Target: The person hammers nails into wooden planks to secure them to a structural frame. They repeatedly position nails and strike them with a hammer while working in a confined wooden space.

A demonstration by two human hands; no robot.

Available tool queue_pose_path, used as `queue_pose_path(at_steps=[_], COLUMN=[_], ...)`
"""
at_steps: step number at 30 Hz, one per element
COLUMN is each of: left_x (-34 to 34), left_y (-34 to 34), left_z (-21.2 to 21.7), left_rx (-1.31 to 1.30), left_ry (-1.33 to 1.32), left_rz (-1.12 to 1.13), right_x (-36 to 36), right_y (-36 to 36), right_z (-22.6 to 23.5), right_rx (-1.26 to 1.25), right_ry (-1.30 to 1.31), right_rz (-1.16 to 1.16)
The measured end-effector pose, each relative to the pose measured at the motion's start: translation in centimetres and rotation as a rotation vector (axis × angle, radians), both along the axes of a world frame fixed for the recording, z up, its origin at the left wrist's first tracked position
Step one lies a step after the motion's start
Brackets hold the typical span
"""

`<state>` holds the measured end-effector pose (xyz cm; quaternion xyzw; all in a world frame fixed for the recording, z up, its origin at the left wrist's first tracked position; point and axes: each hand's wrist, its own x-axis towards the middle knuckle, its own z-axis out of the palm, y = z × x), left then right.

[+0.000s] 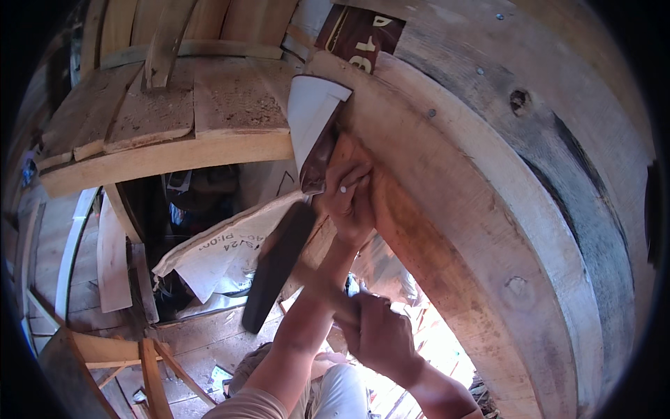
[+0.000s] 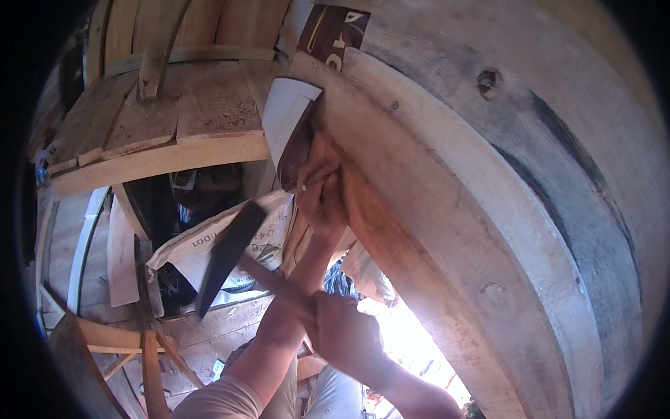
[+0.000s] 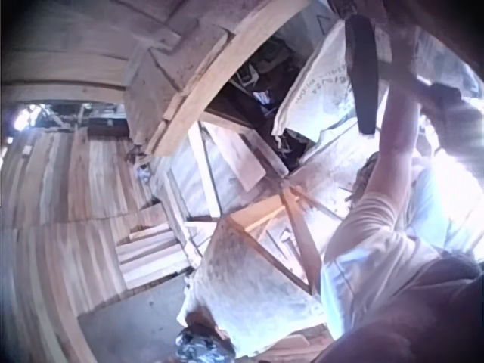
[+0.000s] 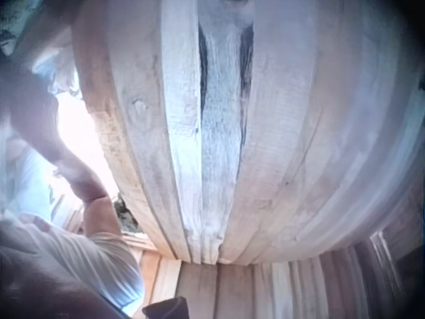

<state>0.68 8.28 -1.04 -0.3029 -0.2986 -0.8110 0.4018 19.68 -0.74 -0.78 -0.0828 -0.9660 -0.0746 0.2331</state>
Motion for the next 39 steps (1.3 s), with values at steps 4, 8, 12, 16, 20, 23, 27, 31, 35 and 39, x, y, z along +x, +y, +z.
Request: queue_pose_path(at_steps=[4, 8, 12, 16, 20, 23, 27, 31, 35, 39], left_x=[0.5, 0.0, 0.1, -0.2, 0.0, -0.1, 0.0, 1.1, 0.1, -0.6], left_y=[0.2, 0.4, 0.7, 0.4, 0.7, 0.7, 0.6, 1.2, 0.4, -0.8], left_z=[-0.3, -0.4, -0.3, -0.3, -0.3, -0.4, -0.2, -0.6, -0.3, 0.5], left_rx=[-0.018, -0.011, -0.003, -0.001, -0.015, -0.043, 0.012, -0.067, -0.082, -0.027], left_ry=[-0.034, -0.018, 0.018, 0.001, -0.011, -0.005, -0.149, -0.036, -0.026, 0.039], left_rz=[-0.022, -0.013, -0.001, -0.023, -0.013, 0.002, -0.117, -0.066, -0.042, 0.004], right_x=[-0.2, -1.2, -0.1, -1.5, 0.0, 0.4, -1.1, 1.4, 0.1, -0.9], right_y=[1.0, 1.3, -1.1, 3.7, -0.1, -0.3, 3.2, 0.1, -1.4, 1.5], right_z=[0.0, -0.3, -0.4, -0.6, 0.4, 0.1, 0.4, 0.4, 1.5, 1.2], right_rx=[0.010, -0.099, 0.045, -0.028, -0.075, 0.058, -0.432, -0.042, -0.103, -0.264], right_ry=[-0.008, -0.020, -0.158, 0.090, -0.064, 0.015, 0.053, -0.056, 0.002, 0.103], right_rz=[0.086, 0.008, 0.275, -0.101, 0.058, 0.228, -0.276, -0.020, 0.152, -0.067])
